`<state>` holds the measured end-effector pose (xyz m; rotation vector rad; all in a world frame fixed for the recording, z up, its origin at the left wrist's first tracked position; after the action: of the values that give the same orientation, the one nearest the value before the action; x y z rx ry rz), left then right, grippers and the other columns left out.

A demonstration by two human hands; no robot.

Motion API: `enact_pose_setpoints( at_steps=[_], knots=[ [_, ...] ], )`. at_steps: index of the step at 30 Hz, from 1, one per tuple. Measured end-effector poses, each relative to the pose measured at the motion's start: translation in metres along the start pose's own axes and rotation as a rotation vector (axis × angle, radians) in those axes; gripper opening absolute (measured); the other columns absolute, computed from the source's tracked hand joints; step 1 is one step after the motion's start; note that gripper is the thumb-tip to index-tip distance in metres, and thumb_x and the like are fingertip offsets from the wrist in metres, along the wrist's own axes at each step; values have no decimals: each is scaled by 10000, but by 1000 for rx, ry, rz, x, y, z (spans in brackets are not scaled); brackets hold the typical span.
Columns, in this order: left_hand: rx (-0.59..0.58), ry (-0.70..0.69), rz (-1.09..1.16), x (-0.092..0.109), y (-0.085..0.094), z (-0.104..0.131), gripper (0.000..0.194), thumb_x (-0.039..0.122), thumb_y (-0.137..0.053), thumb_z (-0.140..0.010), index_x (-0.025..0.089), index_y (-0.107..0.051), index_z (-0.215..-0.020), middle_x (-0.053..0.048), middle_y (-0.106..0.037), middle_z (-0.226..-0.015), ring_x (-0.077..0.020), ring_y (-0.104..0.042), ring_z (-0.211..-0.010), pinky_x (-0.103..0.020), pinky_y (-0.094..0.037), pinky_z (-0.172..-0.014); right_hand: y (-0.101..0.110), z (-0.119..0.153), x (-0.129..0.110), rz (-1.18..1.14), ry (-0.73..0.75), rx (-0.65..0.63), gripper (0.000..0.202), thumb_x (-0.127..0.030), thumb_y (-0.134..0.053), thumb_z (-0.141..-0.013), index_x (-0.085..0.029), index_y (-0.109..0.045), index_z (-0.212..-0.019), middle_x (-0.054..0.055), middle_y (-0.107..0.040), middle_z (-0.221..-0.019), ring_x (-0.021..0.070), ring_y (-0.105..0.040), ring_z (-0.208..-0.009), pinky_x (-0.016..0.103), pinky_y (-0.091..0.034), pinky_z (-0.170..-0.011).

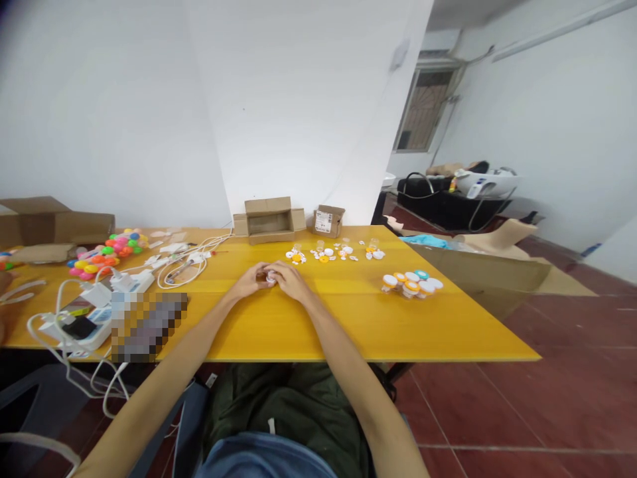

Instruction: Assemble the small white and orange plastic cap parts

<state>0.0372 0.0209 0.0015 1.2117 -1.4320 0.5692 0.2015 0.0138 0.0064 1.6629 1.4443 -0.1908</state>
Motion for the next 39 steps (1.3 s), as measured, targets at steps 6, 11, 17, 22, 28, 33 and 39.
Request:
enact_pose_setpoints(
  at_steps=[6,11,17,22,28,33,39],
  knots=[
    [1,-1,-8,2,0,0,422,246,-832,-655,168,-631,-1018,-52,-720,-1019,-202,-676,-965,-364,-527,-928,1,-1,-1,-2,26,-44,296,-148,-538,-902,-281,-757,-1050,48,-734,-1085,231,-653,-1055,401,-494,-991],
    [12,-6,-4,4,-1,0,427,248,-841,-638,165,-634,-1002,-38,-714,-967,-201,-675,-935,-367,-531,-916,1,0,-1,-3,29,-40,285,-139,-541,-900,-271,-754,-1037,50,-730,-1065,224,-654,-1044,392,-494,-981],
    [19,12,26,6,-2,1,459,250,-859,-619,168,-637,-1012,-42,-721,-964,-204,-680,-919,-362,-538,-891,2,1,-2,40,16,-10,240,-163,-595,-894,-255,-755,-1048,59,-719,-1021,214,-655,-993,357,-514,-918],
    [13,24,51,6,-3,1,458,246,-861,-606,173,-631,-995,-34,-715,-961,-199,-677,-911,-355,-532,-886,1,3,-1,99,-20,28,203,-234,-667,-876,-253,-746,-1062,48,-701,-993,200,-647,-935,329,-521,-859],
    [20,36,43,6,-4,1,424,195,-830,-616,175,-624,-985,-22,-721,-939,-193,-682,-907,-354,-529,-898,2,4,-2,124,-26,56,174,-281,-618,-923,-254,-748,-1036,51,-704,-990,199,-645,-942,326,-512,-866],
    [25,18,18,6,-3,1,410,182,-828,-618,172,-630,-977,-26,-727,-933,-196,-683,-929,-359,-522,-925,2,4,-2,120,-7,59,211,-245,-560,-947,-254,-744,-1049,59,-723,-1053,205,-652,-987,343,-504,-903],
    [9,19,39,5,-3,1,422,229,-845,-634,174,-635,-996,-35,-730,-957,-198,-687,-928,-361,-532,-907,0,3,0,156,-21,79,162,-277,-603,-929,-264,-739,-1016,44,-722,-957,197,-651,-903,310,-510,-814]
  ],
)
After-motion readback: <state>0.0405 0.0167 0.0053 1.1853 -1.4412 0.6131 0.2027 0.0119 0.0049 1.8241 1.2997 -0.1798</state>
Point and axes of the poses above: each hand's wrist, its own z-axis away from the middle knuckle, its own y-axis out of the back of the hand, x = y × z, the point moved 2 cm from there along -z, towards the middle knuckle
